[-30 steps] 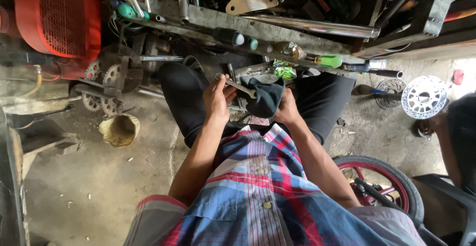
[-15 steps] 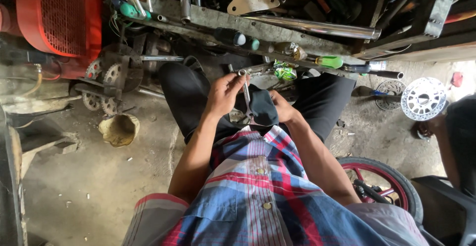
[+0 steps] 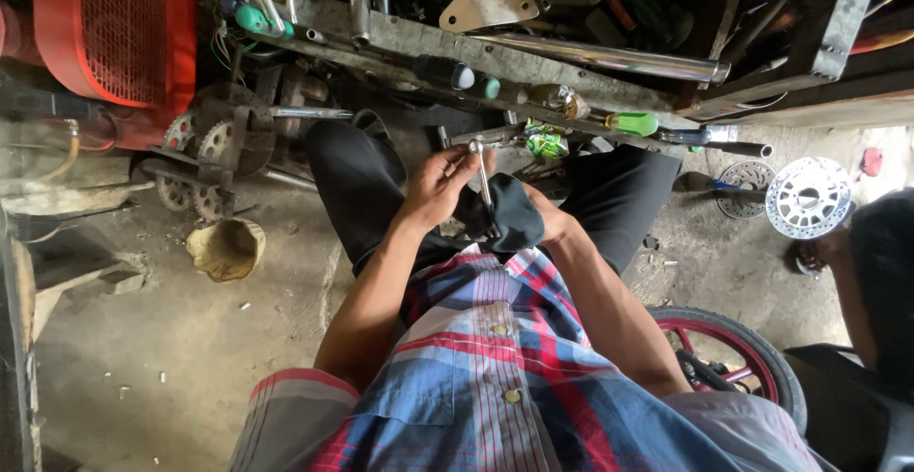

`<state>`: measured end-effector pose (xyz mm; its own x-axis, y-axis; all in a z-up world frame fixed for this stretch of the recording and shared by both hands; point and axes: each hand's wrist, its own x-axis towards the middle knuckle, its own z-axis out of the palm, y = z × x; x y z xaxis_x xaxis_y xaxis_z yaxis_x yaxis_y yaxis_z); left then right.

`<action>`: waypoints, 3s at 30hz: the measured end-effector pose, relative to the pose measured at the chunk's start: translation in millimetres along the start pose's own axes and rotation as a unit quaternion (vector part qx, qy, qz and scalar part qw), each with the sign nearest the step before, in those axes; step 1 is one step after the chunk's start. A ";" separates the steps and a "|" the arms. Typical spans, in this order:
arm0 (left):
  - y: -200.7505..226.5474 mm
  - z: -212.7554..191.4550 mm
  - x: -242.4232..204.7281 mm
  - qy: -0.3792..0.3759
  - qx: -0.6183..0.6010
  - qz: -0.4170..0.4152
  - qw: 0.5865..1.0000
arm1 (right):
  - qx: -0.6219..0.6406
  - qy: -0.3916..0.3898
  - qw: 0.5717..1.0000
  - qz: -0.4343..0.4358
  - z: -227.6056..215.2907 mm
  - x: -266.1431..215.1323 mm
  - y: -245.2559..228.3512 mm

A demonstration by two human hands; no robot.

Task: The person sits on the floor of a motorcycle repair workshop and wipes a wrench clean using a dark cloth, turning the tool to wipe different sides. At the end they stand and hang the wrench on a wall-mounted tool board among other wrenches.

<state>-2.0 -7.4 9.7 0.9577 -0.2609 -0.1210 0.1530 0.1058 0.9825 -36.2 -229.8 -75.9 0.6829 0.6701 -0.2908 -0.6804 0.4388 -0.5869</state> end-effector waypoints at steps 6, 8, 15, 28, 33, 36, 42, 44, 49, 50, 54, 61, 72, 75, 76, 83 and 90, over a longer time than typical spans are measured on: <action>18.4 20.3 -37.1 0.169 0.153 0.030 0.973 | -0.118 0.036 0.981 -0.147 -28.9 14.5 38.4; 18.0 21.4 -52.8 0.150 0.193 0.039 0.969 | -0.121 0.065 0.978 -0.158 1.8 15.6 20.3; 16.7 22.4 -70.6 0.108 0.322 -0.033 0.940 | -0.141 0.148 0.955 -0.215 47.4 20.4 13.7; 25.8 12.4 -61.9 -0.016 0.283 0.024 0.959 | -0.010 0.117 0.975 -0.191 28.4 9.1 24.2; 24.2 15.4 -66.7 -0.068 0.298 0.033 0.952 | 0.116 0.164 0.962 -0.184 33.5 9.9 5.3; 10.2 17.4 -70.1 -0.077 0.312 0.010 0.947 | 0.141 0.243 0.943 -0.177 41.8 7.8 -9.8; 19.3 31.1 -71.1 -0.037 0.310 0.036 0.949 | 0.126 0.215 0.951 -0.183 42.6 -2.5 6.0; 19.9 38.0 -65.9 -0.028 0.320 0.049 0.946 | 0.129 0.218 0.953 -0.167 50.9 -5.5 7.4; 17.6 51.1 -69.0 -0.022 0.342 0.018 0.939 | 0.090 0.182 0.959 -0.196 8.7 -10.8 37.7; 15.8 52.1 -72.6 -0.040 0.335 0.022 0.941 | 0.107 0.148 0.958 -0.220 2.6 -12.5 37.8; 9.9 53.8 -83.8 -0.091 0.320 0.076 0.940 | 0.186 0.182 0.948 -0.185 31.5 -20.8 -3.5; -14.9 32.9 -85.8 -0.068 0.287 0.024 0.955 | 0.211 0.194 0.944 -0.164 18.7 -23.1 -5.0; -49.6 37.9 -94.0 0.115 -0.065 -0.060 0.989 | 0.226 0.271 0.923 -0.154 53.9 -26.6 -4.2; -46.5 30.4 -93.7 0.149 -0.010 -0.066 0.987 | 0.218 0.236 0.934 -0.158 18.3 -20.2 18.9; -49.3 27.0 -93.8 0.153 -0.013 -0.064 0.986 | 0.214 0.234 0.936 -0.155 16.9 -17.0 20.5; -73.0 17.8 -117.2 0.132 0.026 -0.101 0.986 | 0.088 0.214 0.957 -0.175 74.1 4.8 12.4; -110.7 -4.3 -126.0 0.059 -0.398 -0.263 0.877 | 0.209 0.014 0.965 -0.160 45.8 16.8 55.8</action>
<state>-138.6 17.9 -84.5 0.7145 -0.3786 -0.5884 0.6580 0.6493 0.3813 -74.8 -166.6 -78.9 0.8785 0.4471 -0.1684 -0.4777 0.8276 -0.2947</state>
